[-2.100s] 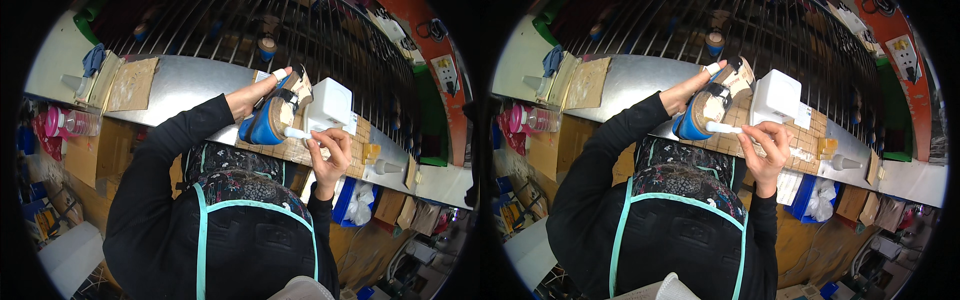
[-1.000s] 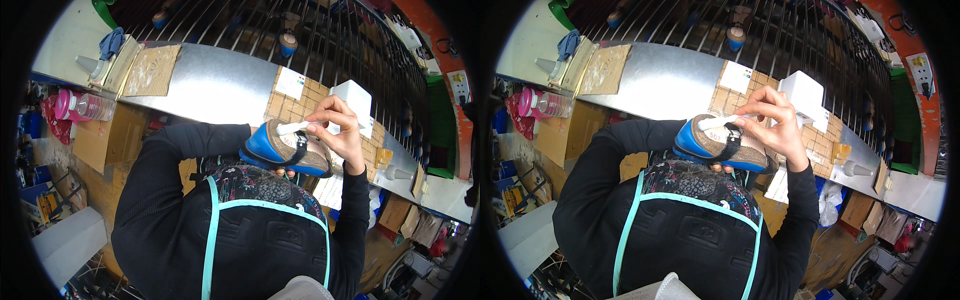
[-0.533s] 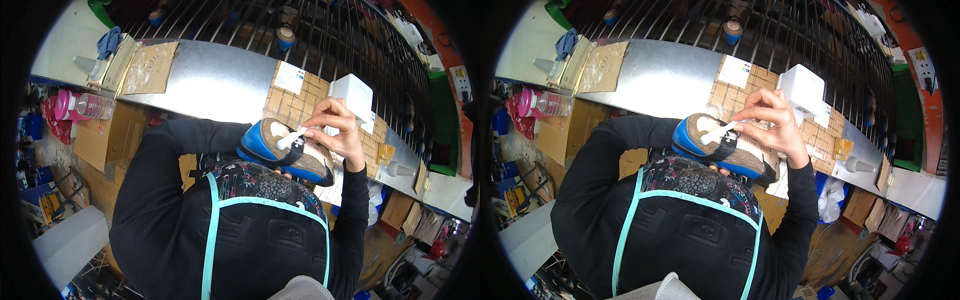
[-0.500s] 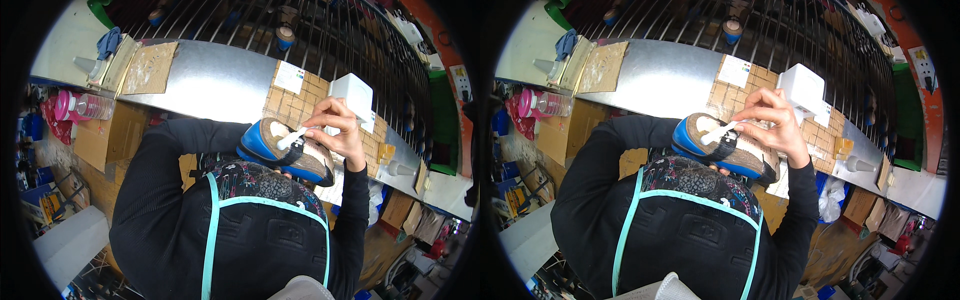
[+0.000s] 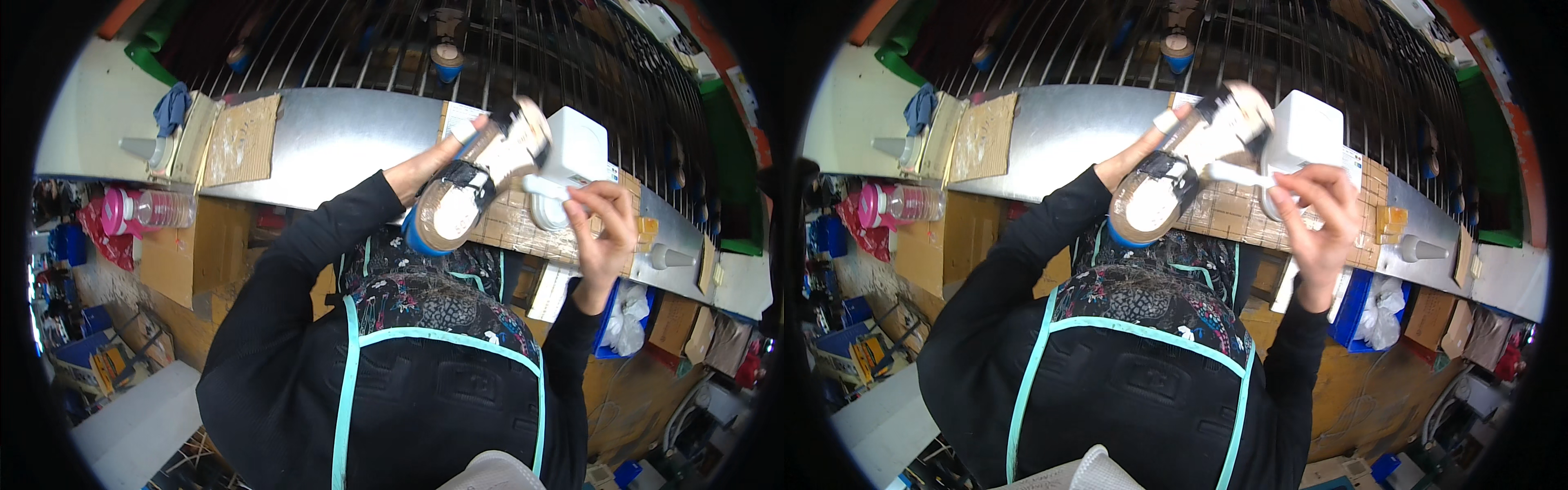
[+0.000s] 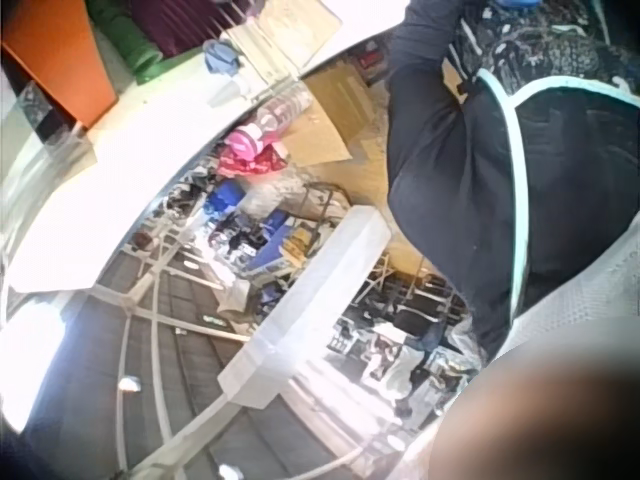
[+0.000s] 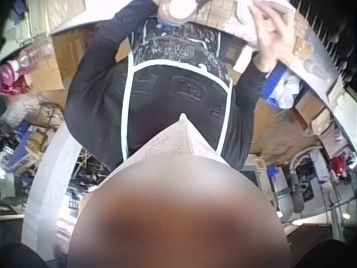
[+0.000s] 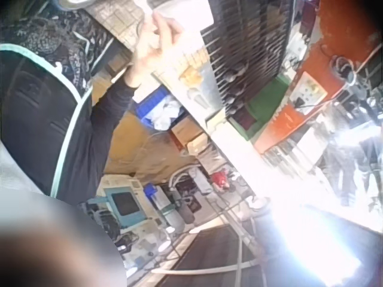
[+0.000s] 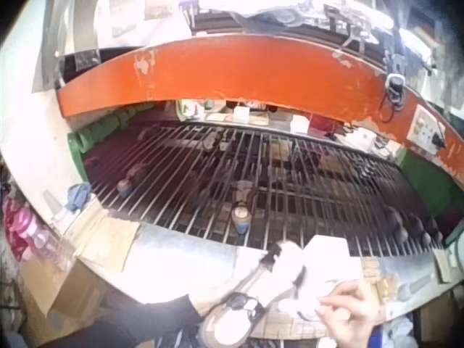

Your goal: The person applies glue to the sole of a blue sandal using a small brush, repeatedly dipping the brush into a white container and spreading adhesive along the edges. The sandal is rotated and repositioned to cover different areas, then placed on a metal rack. The person repeats the process with a second sandal.

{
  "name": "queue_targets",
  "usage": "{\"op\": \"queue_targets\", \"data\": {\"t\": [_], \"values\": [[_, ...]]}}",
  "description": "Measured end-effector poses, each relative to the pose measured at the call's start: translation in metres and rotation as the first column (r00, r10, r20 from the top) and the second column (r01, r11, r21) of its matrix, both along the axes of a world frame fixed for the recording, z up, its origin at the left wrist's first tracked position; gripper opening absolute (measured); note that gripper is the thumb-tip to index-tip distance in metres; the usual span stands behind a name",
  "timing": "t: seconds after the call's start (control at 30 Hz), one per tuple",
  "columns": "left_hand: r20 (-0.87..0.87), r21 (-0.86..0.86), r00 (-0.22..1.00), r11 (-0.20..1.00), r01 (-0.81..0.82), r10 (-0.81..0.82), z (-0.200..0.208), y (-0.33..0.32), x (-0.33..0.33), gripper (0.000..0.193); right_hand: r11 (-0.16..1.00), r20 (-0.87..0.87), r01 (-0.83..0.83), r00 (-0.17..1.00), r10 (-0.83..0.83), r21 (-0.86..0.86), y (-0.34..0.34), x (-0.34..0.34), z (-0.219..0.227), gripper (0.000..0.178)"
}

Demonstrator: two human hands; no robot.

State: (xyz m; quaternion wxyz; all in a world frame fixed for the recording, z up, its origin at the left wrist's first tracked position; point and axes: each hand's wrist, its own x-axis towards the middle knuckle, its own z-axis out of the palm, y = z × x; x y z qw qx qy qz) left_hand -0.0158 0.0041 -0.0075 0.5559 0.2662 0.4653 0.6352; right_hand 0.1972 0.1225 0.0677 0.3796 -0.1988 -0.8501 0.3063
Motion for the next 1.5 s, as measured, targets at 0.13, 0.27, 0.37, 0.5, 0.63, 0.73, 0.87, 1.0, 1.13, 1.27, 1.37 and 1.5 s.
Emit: {"op": "queue_targets", "data": {"t": [0.13, 0.27, 0.37, 0.5, 0.63, 0.73, 0.87, 1.0, 1.13, 1.27, 1.37, 1.5], "values": [[0.039, 0.082, 0.996, 0.993, -0.082, 0.079, 0.005, 0.028, -0.027, 0.073, 0.988, -0.021, 0.013, 1.000, -0.016, -0.152, -0.030, -0.002, -0.035, 0.018], [0.001, 0.097, 0.990, 0.986, -0.138, 0.138, -0.004, 0.032, -0.030, 0.075, 0.937, -0.063, -0.016, 0.998, -0.007, -0.349, -0.042, -0.014, -0.057, 0.016], [-0.007, 0.061, 0.987, 0.985, -0.162, 0.162, -0.007, 0.032, -0.025, 0.070, 0.959, -0.087, 0.180, 0.975, -0.203, -0.219, -0.039, -0.027, -0.070, 0.016], [-0.083, 0.012, 0.963, 0.967, -0.255, 0.255, -0.008, 0.032, -0.021, 0.065, 0.979, -0.037, 0.180, 0.982, -0.184, -0.100, -0.036, -0.018, -0.072, 0.018], [-0.246, 0.027, 0.924, 0.955, -0.296, 0.293, -0.008, 0.031, -0.025, 0.063, 0.984, -0.008, 0.083, 0.996, -0.086, -0.160, -0.033, -0.008, -0.067, 0.018], [-0.288, 0.024, 0.906, 0.949, -0.315, 0.308, -0.009, 0.032, -0.026, 0.064, 0.987, 0.008, 0.116, 0.993, -0.115, -0.113, -0.032, -0.014, -0.068, 0.018], [-0.368, 0.048, 0.865, 0.936, -0.349, 0.342, -0.009, 0.032, -0.025, 0.065, 0.984, 0.015, 0.173, 0.985, -0.173, -0.035, -0.031, -0.020, -0.068, 0.018], [-0.424, 0.078, 0.834, 0.932, -0.355, 0.353, -0.007, 0.032, -0.025, 0.066, 0.975, 0.009, 0.223, 0.975, -0.223, 0.009, -0.031, -0.024, -0.067, 0.018], [-0.436, 0.095, 0.818, 0.923, -0.374, 0.376, -0.006, 0.031, -0.025, 0.069, 0.965, -0.024, 0.263, 0.964, -0.263, -0.017, -0.035, -0.030, -0.068, 0.017], [-0.541, 0.090, 0.754, 0.917, -0.389, 0.373, -0.001, 0.029, -0.026, 0.074, 0.950, -0.019, 0.312, 0.950, -0.312, -0.020, -0.039, -0.033, -0.067, 0.017], [-0.582, 0.069, 0.739, 0.926, -0.371, 0.340, 0.003, 0.028, -0.027, 0.076, 0.936, -0.015, 0.350, 0.937, -0.350, 0.030, -0.040, -0.034, -0.067, 0.017], [-0.582, 0.082, 0.726, 0.915, -0.395, 0.366, 0.004, 0.030, -0.027, 0.074, 0.930, -0.042, 0.368, 0.929, -0.367, 0.018, -0.040, -0.035, -0.069, 0.016]]}}
